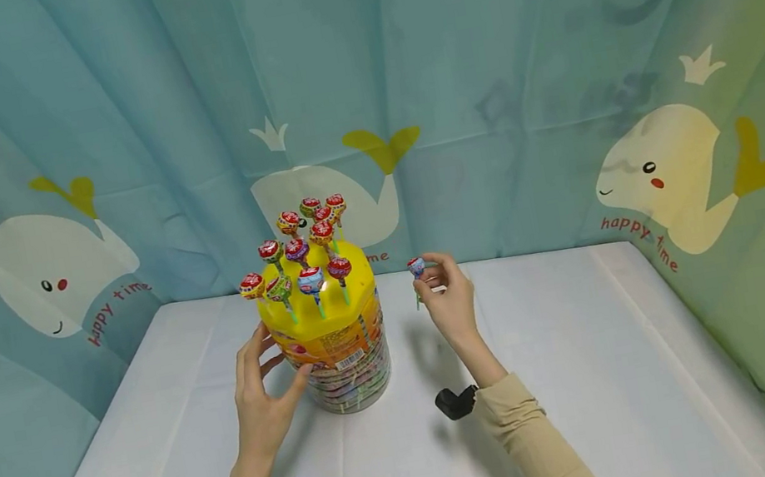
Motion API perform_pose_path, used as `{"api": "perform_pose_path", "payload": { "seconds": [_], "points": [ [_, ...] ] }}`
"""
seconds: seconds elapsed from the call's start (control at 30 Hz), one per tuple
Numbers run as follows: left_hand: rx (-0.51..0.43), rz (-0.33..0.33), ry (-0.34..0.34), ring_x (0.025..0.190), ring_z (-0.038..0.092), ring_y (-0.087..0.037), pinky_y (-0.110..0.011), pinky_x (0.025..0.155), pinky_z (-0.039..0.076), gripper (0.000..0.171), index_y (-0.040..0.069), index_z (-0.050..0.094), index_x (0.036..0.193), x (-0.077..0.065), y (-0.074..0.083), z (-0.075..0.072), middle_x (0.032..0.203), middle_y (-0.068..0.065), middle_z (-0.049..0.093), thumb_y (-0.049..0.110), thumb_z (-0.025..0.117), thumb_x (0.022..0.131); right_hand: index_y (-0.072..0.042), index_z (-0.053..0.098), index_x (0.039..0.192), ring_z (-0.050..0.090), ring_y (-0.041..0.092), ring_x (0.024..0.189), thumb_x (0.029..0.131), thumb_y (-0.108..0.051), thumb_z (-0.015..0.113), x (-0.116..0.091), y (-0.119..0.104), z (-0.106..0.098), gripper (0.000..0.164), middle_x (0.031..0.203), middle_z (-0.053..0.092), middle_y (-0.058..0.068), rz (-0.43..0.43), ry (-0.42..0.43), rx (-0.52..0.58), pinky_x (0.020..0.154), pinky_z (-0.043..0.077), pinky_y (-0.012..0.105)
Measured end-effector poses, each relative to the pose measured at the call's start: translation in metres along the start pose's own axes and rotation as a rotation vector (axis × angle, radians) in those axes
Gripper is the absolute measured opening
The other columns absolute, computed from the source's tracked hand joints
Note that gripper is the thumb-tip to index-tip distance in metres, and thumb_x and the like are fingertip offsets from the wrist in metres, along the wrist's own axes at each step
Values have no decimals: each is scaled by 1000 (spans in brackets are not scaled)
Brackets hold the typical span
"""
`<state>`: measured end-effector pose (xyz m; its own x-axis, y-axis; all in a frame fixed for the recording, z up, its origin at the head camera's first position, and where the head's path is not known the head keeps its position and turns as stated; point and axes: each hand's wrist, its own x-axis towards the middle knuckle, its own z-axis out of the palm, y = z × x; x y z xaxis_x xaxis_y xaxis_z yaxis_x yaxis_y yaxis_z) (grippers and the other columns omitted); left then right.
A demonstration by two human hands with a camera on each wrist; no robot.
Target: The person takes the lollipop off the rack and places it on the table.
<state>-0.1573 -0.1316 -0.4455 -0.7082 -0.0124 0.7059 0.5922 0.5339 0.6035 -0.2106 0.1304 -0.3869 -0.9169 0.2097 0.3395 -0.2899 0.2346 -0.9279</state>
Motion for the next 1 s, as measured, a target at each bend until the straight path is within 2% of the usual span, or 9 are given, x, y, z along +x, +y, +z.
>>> {"api": "perform_pose_path", "payload": {
  "seconds": [0.23,0.37,0.6,0.87,1.0],
  "points": [
    [5,6,0,122,51,-24,-16,95,50,94,9,32,149,0,0,0,138,-15,46,8,83,71,9,55,121,61,9,69,84,10,63,-2,21,0,38,94,61,31,93,-3,-16,60,57,18],
    [6,-2,-2,122,51,-24,-16,95,50,94,10,32,150,0,0,0,138,-15,46,8,83,72,9,57,120,61,12,68,83,10,64,-1,31,1,38,93,62,32,123,-11,-28,59,59,23],
    [7,1,-3,122,51,-24,-16,95,50,93,9,32,150,1,1,-1,138,-15,46,7,83,71,-2,60,119,59,3,61,84,4,67,10,80,7,37,89,66,24,195,-24,-117,54,56,19],
    [7,9,3,121,51,-24,-20,93,53,94,9,32,150,0,0,-1,137,-15,46,8,83,71,0,59,117,62,9,55,83,3,63,11,98,8,35,83,67,18,299,-81,-227,53,59,28],
    [0,21,6,121,51,-24,-21,92,54,93,7,32,149,0,-1,-1,137,-16,46,8,83,71,1,60,115,63,11,54,82,2,61,10,106,7,32,80,66,15,337,-93,-268,52,58,27]
  ]
}}
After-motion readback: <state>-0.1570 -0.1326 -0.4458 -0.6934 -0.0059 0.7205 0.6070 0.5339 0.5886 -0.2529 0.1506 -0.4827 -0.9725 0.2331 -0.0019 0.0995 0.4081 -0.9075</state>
